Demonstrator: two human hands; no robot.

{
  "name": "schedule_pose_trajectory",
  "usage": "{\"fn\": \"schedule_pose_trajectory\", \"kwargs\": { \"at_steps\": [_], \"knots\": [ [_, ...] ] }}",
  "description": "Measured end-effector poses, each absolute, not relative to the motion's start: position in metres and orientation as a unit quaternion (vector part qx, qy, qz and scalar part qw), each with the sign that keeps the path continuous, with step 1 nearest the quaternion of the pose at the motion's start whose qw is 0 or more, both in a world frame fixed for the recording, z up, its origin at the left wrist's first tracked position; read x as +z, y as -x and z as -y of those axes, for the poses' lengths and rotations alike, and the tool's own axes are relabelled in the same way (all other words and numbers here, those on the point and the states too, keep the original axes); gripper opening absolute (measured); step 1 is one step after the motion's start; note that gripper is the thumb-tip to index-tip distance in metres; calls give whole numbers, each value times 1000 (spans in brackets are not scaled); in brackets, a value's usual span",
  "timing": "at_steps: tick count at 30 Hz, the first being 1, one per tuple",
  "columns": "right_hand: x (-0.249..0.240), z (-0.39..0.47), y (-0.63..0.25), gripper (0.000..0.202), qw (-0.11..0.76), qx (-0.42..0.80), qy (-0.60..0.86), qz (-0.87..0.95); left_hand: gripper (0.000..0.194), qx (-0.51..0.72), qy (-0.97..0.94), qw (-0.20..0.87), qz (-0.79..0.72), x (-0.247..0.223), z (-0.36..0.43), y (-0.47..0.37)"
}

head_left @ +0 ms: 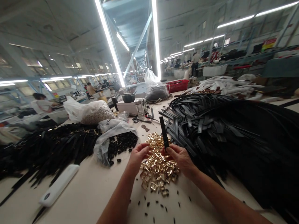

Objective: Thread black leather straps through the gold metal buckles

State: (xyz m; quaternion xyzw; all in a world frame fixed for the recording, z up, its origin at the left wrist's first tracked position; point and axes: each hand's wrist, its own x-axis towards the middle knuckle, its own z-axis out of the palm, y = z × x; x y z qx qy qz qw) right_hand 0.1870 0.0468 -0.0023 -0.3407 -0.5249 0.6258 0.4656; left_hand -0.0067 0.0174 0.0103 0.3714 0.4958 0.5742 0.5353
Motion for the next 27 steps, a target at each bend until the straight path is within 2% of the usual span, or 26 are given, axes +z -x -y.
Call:
{"fn": "schedule_pose_trajectory", "kwargs": {
  "at_steps": [3,5,10,14,20,27],
  "knots": [
    [-2,-47,-188,43,451,625,343,537,35,602,-358,490,-519,14,-20,28],
    [-2,-47,-187,41,450,614,345,549,32,574,-406,451,-550,18,-19,40],
    [2,-49,-188,37,460,583,340,577,16,353,-621,335,-614,30,-8,60],
    [5,-50,-190,33,459,562,346,595,11,203,-705,246,-634,27,2,66],
    [-4,-51,-189,34,443,561,348,606,14,188,-672,159,-699,9,-2,80],
    [-6,-55,-190,39,447,548,351,614,18,167,-587,42,-791,11,-15,125]
  ]
}}
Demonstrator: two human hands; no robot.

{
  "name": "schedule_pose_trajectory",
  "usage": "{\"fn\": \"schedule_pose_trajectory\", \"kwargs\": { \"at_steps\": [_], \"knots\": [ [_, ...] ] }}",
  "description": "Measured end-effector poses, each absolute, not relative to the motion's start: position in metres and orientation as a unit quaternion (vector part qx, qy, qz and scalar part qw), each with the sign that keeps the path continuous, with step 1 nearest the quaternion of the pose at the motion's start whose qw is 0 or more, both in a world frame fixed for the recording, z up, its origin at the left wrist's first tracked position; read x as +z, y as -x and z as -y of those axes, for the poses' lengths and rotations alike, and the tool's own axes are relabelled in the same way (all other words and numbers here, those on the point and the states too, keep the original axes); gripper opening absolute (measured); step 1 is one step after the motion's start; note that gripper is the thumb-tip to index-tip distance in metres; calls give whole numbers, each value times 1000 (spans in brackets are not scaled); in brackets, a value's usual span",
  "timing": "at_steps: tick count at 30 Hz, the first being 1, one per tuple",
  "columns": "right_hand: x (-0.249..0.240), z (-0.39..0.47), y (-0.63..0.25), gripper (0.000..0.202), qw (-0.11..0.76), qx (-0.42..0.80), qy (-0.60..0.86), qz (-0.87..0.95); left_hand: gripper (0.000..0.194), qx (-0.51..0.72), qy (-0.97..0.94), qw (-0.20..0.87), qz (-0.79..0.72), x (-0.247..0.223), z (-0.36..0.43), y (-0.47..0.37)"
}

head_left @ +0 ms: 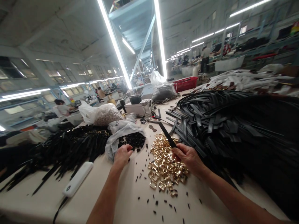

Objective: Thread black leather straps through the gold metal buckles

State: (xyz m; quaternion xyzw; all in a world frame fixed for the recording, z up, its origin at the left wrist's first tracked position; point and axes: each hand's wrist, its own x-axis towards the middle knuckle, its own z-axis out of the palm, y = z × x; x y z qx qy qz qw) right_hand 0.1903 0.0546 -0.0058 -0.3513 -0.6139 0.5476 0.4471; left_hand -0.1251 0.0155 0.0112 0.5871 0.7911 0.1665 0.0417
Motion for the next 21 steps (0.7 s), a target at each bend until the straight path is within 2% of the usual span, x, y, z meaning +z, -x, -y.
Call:
{"fn": "schedule_pose_trajectory", "kwargs": {
  "at_steps": [10,16,21],
  "knots": [
    [-16,-58,-190,38,423,518,365,648,17,153,-570,47,-806,1,-11,145],
    [-15,-57,-190,37,416,518,365,652,15,181,-598,115,-772,5,3,148],
    [-14,-53,-188,35,406,506,362,669,7,249,-585,175,-751,3,-1,133]
  ]
}}
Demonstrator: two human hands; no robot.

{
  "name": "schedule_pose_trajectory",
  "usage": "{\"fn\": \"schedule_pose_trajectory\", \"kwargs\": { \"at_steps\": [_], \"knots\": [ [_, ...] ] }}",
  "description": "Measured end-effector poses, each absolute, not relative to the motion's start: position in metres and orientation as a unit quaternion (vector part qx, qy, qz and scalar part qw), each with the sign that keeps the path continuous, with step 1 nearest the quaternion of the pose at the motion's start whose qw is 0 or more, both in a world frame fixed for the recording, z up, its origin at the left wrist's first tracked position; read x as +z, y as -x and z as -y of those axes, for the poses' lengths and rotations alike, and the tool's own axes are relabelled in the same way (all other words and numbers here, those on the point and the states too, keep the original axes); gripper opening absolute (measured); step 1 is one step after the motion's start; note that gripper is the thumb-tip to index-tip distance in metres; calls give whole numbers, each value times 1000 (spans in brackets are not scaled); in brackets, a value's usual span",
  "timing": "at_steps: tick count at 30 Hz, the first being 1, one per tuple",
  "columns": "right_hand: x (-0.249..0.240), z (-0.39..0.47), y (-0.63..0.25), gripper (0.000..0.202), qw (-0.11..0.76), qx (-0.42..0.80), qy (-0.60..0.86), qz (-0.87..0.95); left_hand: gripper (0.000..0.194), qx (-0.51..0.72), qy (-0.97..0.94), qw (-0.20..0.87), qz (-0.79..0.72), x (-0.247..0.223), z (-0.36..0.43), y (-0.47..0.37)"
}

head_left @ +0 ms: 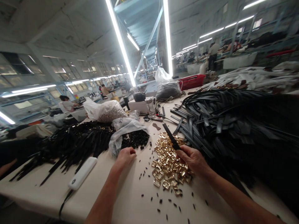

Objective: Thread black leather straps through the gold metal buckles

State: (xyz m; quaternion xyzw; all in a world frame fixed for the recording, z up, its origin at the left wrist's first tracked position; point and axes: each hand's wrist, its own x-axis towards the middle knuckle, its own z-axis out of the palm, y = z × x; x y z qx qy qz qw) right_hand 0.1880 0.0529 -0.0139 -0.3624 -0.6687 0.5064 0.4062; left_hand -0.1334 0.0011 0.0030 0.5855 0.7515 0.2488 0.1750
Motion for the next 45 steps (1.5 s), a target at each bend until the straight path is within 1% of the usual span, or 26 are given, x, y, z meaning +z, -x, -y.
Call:
{"fn": "schedule_pose_trajectory", "kwargs": {
  "at_steps": [2,3,6,8,10,12,14,19,26,31,37,42,45],
  "knots": [
    [-13,-50,-186,35,397,508,361,674,17,309,-573,221,-726,7,-8,114],
    [-12,-48,-185,36,391,506,360,679,22,354,-562,264,-699,10,-11,100],
    [-9,-42,-184,36,382,491,357,697,30,507,-481,446,-559,18,-19,53],
    [-7,-40,-183,35,384,484,353,702,32,568,-399,537,-479,18,-19,24],
    [-6,-39,-184,34,386,481,351,704,35,604,-322,584,-436,14,-18,3],
    [-5,-38,-184,33,389,468,354,710,38,614,-277,607,-422,8,-17,-9],
    [-3,-38,-185,32,392,442,360,722,39,609,-263,619,-421,3,-15,-14],
    [-1,-34,-185,25,392,365,375,757,34,613,-240,633,-408,-2,-14,-17],
    [-4,-35,-184,26,382,350,391,760,31,615,-260,629,-399,-2,-15,-19],
    [-6,-37,-185,25,373,353,399,760,30,613,-289,598,-428,1,-12,-21],
    [-8,-39,-186,24,346,309,413,784,26,603,-342,561,-452,-4,-12,-18],
    [-7,-40,-187,23,328,274,414,804,20,586,-440,487,-475,-6,-12,-14],
    [-8,-41,-187,23,329,278,410,804,22,583,-447,488,-471,-3,-11,-15]
  ]
}}
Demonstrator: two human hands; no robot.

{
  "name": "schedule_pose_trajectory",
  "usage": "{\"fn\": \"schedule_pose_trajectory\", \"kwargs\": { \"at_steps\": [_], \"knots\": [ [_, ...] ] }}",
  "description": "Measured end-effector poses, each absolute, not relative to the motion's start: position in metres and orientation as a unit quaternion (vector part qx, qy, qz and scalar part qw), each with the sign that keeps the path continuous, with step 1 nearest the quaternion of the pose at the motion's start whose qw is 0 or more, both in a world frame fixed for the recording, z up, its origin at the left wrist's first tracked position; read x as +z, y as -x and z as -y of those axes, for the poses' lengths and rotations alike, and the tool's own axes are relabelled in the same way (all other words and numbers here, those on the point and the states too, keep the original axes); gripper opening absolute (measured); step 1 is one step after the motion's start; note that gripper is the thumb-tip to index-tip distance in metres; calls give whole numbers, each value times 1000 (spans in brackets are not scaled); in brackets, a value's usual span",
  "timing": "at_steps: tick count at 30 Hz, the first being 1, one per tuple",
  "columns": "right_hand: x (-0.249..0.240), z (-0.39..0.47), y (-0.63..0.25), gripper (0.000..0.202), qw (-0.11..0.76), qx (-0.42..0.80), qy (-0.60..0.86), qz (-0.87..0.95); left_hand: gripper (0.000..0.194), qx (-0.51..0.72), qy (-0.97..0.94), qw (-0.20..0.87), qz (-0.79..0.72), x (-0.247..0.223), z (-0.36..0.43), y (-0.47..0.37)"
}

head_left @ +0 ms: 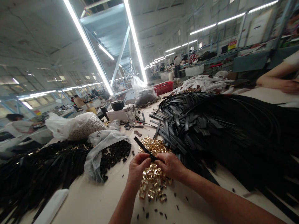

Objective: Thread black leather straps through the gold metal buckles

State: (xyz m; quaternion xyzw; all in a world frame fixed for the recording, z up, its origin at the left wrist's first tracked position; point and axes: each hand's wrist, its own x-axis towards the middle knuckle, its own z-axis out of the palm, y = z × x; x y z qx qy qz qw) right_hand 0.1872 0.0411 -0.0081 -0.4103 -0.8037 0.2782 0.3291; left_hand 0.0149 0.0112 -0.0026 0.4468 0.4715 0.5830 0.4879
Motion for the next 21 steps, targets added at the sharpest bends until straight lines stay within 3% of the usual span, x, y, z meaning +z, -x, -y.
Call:
{"fn": "schedule_pose_trajectory", "kwargs": {
  "at_steps": [8,21],
  "knots": [
    [-7,-43,-187,26,340,368,390,772,27,584,-361,578,-442,1,-8,-21],
    [-7,-46,-190,24,331,295,402,801,28,578,-372,579,-438,-4,-7,-23]
  ]
}}
